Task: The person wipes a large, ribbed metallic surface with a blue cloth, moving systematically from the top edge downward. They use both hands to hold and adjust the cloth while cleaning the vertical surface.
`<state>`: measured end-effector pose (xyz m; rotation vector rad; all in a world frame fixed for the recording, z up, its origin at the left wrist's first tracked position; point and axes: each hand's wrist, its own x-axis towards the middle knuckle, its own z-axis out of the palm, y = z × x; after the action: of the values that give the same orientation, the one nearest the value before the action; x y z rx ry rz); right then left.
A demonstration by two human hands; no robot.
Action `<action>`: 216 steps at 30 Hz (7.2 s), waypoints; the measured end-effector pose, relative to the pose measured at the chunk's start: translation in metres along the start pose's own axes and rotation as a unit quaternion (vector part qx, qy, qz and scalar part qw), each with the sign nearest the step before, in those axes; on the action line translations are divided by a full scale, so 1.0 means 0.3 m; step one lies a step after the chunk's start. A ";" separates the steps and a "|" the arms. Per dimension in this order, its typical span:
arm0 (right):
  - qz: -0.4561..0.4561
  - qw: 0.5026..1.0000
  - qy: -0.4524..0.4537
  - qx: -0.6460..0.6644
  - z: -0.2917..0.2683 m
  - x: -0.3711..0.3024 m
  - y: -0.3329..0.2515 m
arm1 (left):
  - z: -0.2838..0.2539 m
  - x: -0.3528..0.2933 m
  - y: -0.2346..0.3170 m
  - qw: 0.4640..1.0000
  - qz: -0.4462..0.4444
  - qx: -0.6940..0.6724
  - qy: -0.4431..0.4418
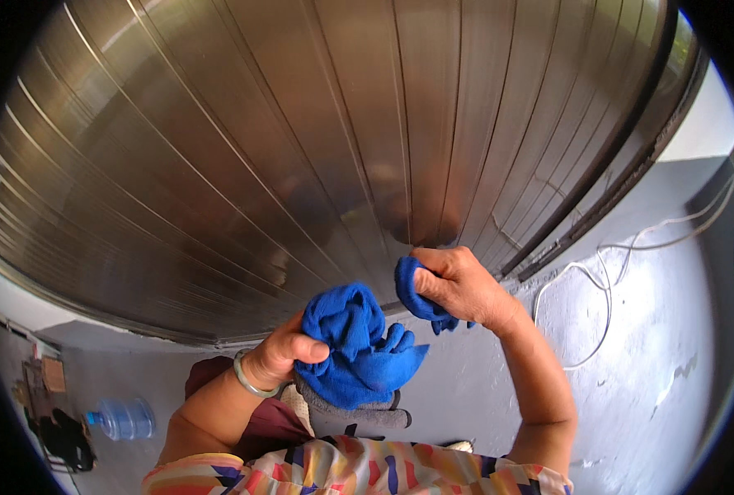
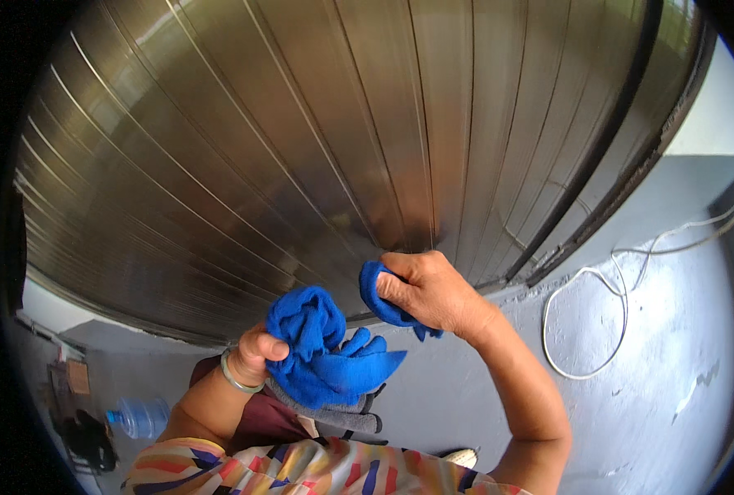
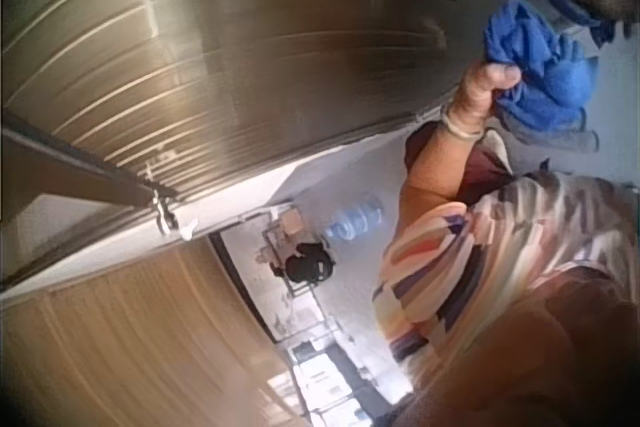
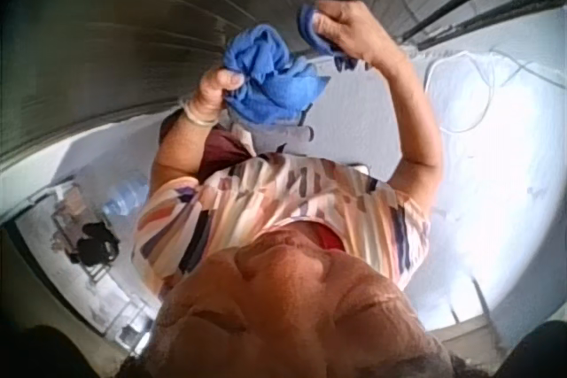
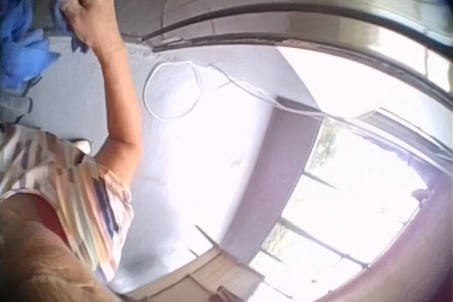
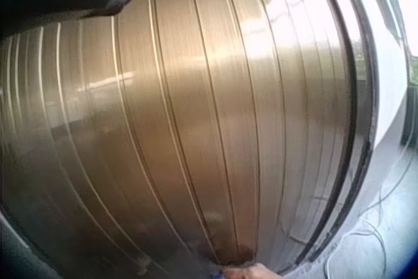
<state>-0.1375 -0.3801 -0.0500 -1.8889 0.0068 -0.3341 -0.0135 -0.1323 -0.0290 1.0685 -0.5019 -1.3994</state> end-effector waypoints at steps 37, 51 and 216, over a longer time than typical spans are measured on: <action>-0.193 0.978 -0.068 0.027 0.383 0.057 -0.135 | 0.020 -0.241 -0.193 0.997 0.047 0.052 -0.019; -0.170 0.982 -0.027 0.080 0.666 0.144 -0.284 | -0.155 -0.611 -0.105 0.967 0.169 0.136 0.135; 0.218 0.955 -0.202 -0.001 0.738 -0.051 -0.133 | -0.836 -0.544 -0.302 0.471 0.337 0.538 0.612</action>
<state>-0.1067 -0.1592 -0.0829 -1.8662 0.1472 0.3544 0.1169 0.1111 -0.1755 2.1591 -0.5401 0.8186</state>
